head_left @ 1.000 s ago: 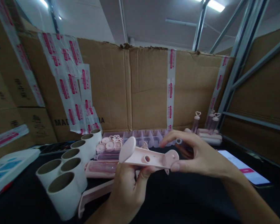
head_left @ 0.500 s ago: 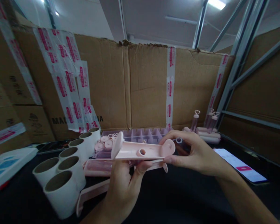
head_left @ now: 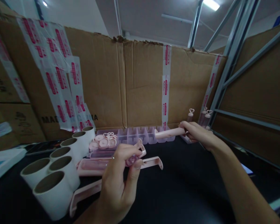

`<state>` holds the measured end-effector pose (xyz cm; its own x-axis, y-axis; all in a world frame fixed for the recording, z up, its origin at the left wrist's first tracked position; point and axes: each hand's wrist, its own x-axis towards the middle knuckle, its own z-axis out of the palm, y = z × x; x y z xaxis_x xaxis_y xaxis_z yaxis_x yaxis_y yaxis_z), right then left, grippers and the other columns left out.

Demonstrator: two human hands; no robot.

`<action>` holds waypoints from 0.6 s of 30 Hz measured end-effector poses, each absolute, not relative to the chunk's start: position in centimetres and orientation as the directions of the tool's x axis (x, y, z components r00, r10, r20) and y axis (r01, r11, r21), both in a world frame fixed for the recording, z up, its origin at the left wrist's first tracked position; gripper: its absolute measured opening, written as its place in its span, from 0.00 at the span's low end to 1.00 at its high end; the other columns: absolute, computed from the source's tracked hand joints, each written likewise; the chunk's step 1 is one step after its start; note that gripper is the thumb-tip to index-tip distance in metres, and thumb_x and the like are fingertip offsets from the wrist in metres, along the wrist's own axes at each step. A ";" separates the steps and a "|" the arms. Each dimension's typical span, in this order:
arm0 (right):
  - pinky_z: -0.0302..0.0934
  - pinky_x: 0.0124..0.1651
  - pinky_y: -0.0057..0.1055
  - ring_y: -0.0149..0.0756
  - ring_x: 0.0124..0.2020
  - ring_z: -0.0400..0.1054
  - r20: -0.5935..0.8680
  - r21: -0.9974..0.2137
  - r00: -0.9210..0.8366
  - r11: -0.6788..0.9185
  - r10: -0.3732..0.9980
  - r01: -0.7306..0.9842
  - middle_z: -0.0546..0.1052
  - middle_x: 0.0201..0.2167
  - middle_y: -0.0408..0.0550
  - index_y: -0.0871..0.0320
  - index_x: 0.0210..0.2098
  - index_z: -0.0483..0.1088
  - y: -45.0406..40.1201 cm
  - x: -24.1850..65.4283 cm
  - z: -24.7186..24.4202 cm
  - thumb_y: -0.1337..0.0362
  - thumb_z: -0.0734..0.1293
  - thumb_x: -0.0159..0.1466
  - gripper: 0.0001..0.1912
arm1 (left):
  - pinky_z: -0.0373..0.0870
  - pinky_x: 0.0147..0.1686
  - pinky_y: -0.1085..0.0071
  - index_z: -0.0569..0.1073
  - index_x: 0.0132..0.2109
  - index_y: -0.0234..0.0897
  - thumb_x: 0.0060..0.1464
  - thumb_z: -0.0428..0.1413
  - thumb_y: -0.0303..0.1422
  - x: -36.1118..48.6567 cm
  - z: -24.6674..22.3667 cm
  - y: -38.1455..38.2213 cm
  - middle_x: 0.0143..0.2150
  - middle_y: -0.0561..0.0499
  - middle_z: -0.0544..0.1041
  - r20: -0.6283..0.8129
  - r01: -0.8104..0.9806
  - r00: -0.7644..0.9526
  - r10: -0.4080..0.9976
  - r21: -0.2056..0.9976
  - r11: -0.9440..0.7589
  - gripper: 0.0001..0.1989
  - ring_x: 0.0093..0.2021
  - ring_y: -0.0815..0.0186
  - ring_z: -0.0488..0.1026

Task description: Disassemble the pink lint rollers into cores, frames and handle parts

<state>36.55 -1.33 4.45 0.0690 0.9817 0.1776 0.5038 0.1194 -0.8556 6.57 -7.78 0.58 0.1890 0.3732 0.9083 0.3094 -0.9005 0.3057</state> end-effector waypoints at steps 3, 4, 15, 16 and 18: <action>0.39 0.18 0.28 0.27 0.16 0.46 0.077 -0.862 0.089 0.021 0.993 0.506 0.58 0.16 0.38 0.56 0.25 0.63 -0.9 37.2 3.5 0.53 0.60 0.66 0.17 | 0.66 0.48 0.71 0.68 0.51 0.40 0.66 0.50 0.22 6.5 0.4 -7.8 0.44 0.51 0.71 0.912 0.301 0.207 0.354 0.285 -0.910 0.11 0.47 0.66 0.70; 0.39 0.18 0.27 0.26 0.16 0.47 0.048 -0.863 0.096 -0.007 0.994 0.505 0.59 0.17 0.38 0.55 0.26 0.62 -0.7 37.3 3.2 0.53 0.60 0.66 0.17 | 0.66 0.48 0.71 0.68 0.52 0.40 0.66 0.50 0.22 6.5 0.4 -7.8 0.44 0.51 0.71 0.911 0.300 0.208 0.357 0.288 -0.909 0.12 0.47 0.66 0.70; 0.52 0.20 0.22 0.24 0.18 0.57 -0.240 -0.773 0.056 -0.226 0.969 0.593 0.70 0.24 0.41 0.60 0.33 0.69 2.6 36.7 -0.5 0.54 0.62 0.73 0.18 | 0.66 0.47 0.71 0.69 0.51 0.37 0.65 0.50 0.19 6.5 0.6 -7.7 0.45 0.49 0.71 0.918 0.276 0.222 0.329 0.264 -0.924 0.13 0.47 0.66 0.71; 0.58 0.22 0.24 0.25 0.21 0.62 -0.253 -0.756 0.050 -0.230 0.966 0.613 0.73 0.27 0.42 0.61 0.36 0.71 2.9 36.5 -0.8 0.54 0.63 0.73 0.16 | 0.67 0.47 0.70 0.70 0.51 0.37 0.64 0.50 0.19 6.5 0.7 -7.7 0.45 0.49 0.71 0.919 0.272 0.232 0.319 0.254 -0.928 0.13 0.48 0.66 0.70; 0.69 0.32 0.29 0.29 0.29 0.71 -0.252 -0.729 0.035 -0.214 0.967 0.650 0.76 0.36 0.45 0.61 0.44 0.72 3.3 36.2 -1.3 0.55 0.65 0.72 0.14 | 0.66 0.48 0.69 0.71 0.50 0.37 0.64 0.50 0.18 6.5 0.9 -7.8 0.46 0.49 0.71 0.916 0.268 0.254 0.309 0.240 -0.933 0.13 0.49 0.65 0.70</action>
